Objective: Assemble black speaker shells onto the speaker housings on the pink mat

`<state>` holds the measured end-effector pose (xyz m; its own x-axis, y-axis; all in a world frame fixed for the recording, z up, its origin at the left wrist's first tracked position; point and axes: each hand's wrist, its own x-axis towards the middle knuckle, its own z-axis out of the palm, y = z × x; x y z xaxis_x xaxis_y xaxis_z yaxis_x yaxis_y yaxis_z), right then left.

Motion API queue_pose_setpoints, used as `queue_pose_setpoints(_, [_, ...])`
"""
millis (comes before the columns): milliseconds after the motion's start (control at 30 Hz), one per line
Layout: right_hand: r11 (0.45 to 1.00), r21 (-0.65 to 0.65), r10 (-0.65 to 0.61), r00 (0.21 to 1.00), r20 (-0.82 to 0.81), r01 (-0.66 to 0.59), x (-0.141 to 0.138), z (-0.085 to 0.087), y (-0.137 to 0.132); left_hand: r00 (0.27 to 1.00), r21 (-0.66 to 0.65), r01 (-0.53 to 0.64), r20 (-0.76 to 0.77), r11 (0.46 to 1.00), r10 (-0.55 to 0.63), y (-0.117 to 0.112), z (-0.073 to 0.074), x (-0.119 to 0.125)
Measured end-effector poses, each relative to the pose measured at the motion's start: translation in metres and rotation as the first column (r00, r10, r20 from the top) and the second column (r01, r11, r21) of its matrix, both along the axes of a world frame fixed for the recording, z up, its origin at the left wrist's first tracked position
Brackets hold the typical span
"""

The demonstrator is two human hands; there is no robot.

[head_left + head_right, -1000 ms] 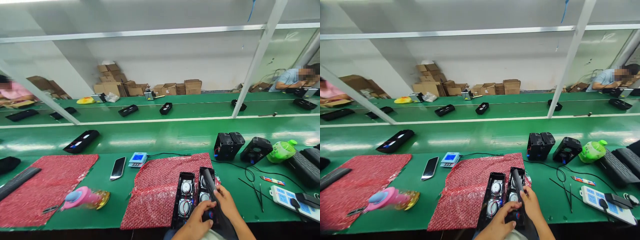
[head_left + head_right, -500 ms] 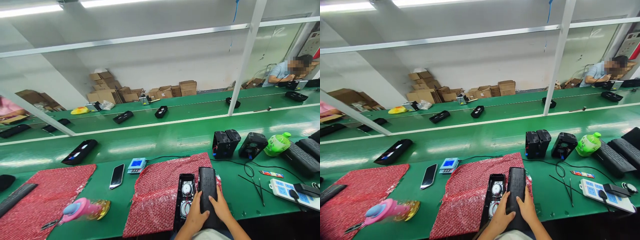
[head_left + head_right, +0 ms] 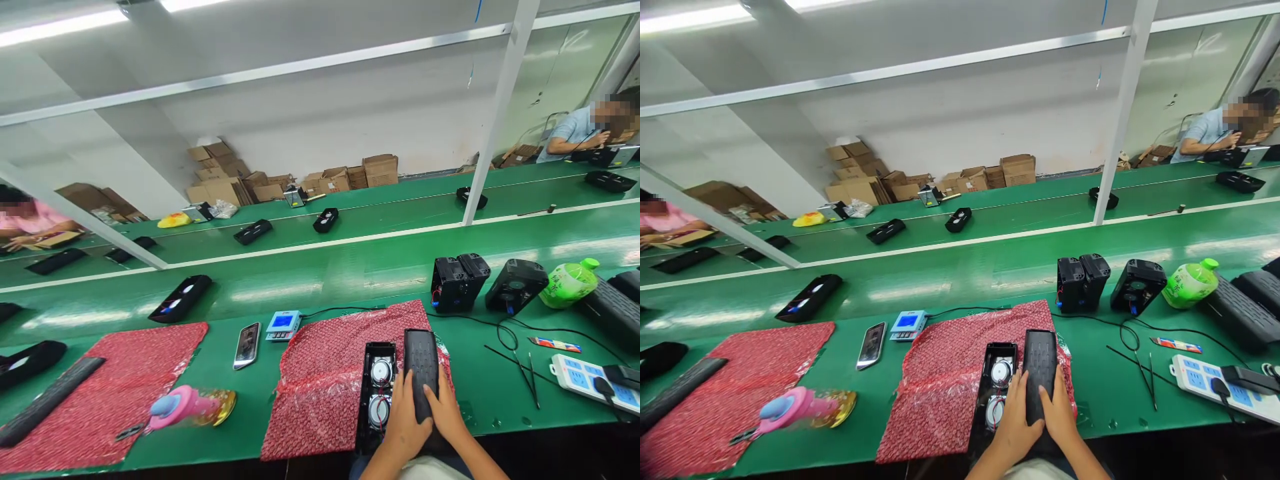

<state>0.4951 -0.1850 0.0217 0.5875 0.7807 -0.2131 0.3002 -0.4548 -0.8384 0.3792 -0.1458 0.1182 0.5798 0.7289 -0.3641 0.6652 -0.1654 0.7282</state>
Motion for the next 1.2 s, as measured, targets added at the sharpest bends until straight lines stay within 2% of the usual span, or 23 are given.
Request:
queue_pose_setpoints(67, [0.999,-0.012,-0.032,0.999,-0.025,0.031,-0.001,-0.004,0.001,0.992,-0.048,0.006,-0.122,0.999,-0.012,0.002,-0.001,0.000])
queue_pose_setpoints(133, [0.998,-0.014,-0.058,0.997,-0.054,0.058,-0.002,-0.005,0.001,0.987,-0.075,0.019,-0.160,0.997,-0.031,0.003,-0.002,-0.002])
queue_pose_setpoints(300, [0.994,0.056,-0.088,0.994,-0.059,0.092,-0.004,-0.001,-0.003,0.993,-0.128,-0.012,-0.115,0.992,-0.003,0.002,-0.002,-0.006])
queue_pose_setpoints(433, [0.995,0.080,-0.061,0.996,-0.062,0.065,-0.001,0.005,0.000,0.999,-0.080,0.015,-0.037,0.997,-0.018,0.004,-0.001,-0.004])
queue_pose_setpoints(567, [0.997,0.062,-0.052,0.998,-0.018,0.053,0.000,0.005,0.007,0.997,-0.089,0.021,-0.070,0.996,-0.028,0.008,-0.004,0.001])
queue_pose_setpoints(767, [0.998,0.052,-0.034,0.999,-0.015,0.035,-0.003,-0.008,0.009,0.993,-0.099,0.046,-0.107,0.994,-0.057,0.014,-0.001,-0.001])
queue_pose_setpoints(900, [0.999,0.051,-0.013,1.000,0.022,0.012,-0.002,-0.004,0.010,0.981,-0.112,0.061,-0.177,0.992,-0.081,0.015,0.000,0.001])
queue_pose_setpoints(1200, [0.997,0.033,0.062,0.981,0.184,-0.069,-0.001,0.002,0.009,0.984,-0.047,0.103,-0.139,0.994,-0.108,0.015,-0.026,-0.009])
